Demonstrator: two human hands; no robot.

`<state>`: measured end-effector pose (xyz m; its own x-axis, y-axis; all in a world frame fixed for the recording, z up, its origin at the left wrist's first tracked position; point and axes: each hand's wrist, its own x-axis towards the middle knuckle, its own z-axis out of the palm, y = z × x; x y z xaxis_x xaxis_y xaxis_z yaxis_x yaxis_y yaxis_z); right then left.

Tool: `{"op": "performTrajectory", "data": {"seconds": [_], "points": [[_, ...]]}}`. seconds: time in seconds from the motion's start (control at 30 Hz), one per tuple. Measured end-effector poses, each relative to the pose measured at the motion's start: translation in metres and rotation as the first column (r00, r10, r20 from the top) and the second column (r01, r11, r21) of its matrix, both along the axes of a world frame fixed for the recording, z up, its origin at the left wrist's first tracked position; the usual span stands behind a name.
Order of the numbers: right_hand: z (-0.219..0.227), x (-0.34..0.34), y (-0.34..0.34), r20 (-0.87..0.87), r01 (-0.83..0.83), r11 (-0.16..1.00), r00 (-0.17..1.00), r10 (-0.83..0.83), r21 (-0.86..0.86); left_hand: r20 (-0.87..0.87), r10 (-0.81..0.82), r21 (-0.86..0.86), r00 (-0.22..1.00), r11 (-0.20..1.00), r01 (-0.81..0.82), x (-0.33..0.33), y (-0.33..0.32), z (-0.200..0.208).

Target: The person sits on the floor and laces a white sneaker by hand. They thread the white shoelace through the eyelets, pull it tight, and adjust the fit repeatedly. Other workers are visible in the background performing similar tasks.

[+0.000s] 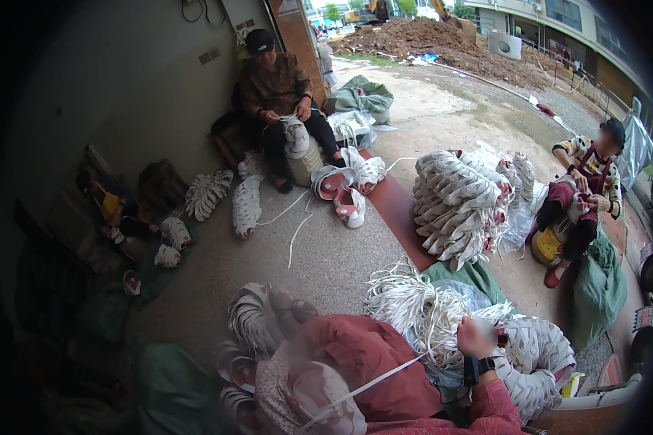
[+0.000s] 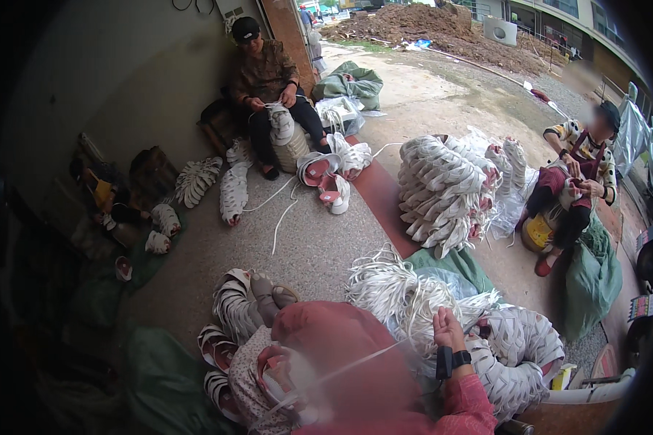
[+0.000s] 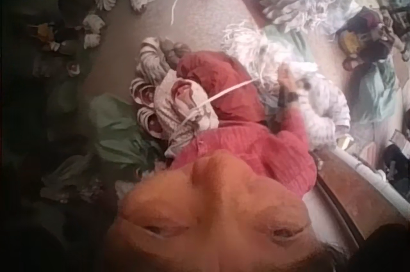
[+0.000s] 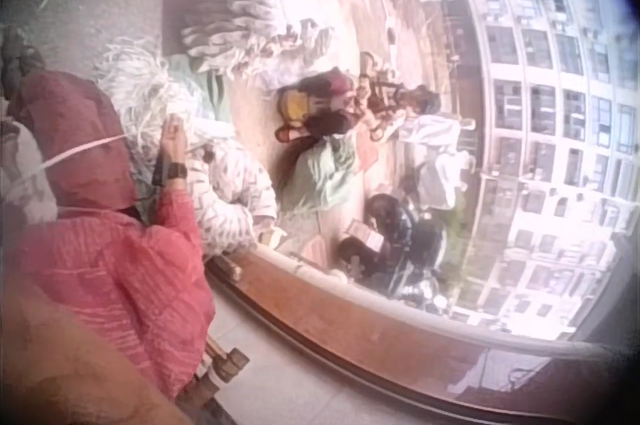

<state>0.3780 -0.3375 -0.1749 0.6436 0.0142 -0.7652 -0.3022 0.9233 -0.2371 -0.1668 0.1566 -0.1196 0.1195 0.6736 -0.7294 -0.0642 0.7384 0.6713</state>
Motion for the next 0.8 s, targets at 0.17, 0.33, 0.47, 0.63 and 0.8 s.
{"op": "performTrajectory", "data": {"seconds": [0.17, 0.33, 0.47, 0.63, 0.8], "points": [[-0.022, 0.002, -0.003, -0.003, -0.021, 0.995, 1.0, 0.021, 0.101, 0.045, 0.039, 0.087, 0.998, 0.995, -0.043, -0.089, -0.049, 0.023], [-0.041, 0.004, -0.004, 0.008, -0.07, 0.988, 0.998, 0.069, 0.137, -0.339, -0.17, 0.358, 0.925, 0.886, 0.294, -0.044, -0.061, 0.062], [-0.036, 0.002, 0.015, 0.213, -0.315, 0.949, 0.929, 0.303, 0.025, -0.771, -0.075, 0.615, 0.633, 0.171, 0.77, 0.027, -0.035, 0.078], [0.091, -0.025, 0.08, 0.417, -0.655, 0.697, 0.569, 0.709, -0.291, -0.658, -0.344, 0.69, 0.67, 0.081, 0.719, 0.144, -0.099, 0.168], [0.187, -0.059, 0.137, 0.273, -0.497, 0.302, 0.132, 0.953, -0.813, -0.904, -0.353, 0.411, 0.24, -0.565, 0.716, 0.18, -0.085, 0.166]]}}
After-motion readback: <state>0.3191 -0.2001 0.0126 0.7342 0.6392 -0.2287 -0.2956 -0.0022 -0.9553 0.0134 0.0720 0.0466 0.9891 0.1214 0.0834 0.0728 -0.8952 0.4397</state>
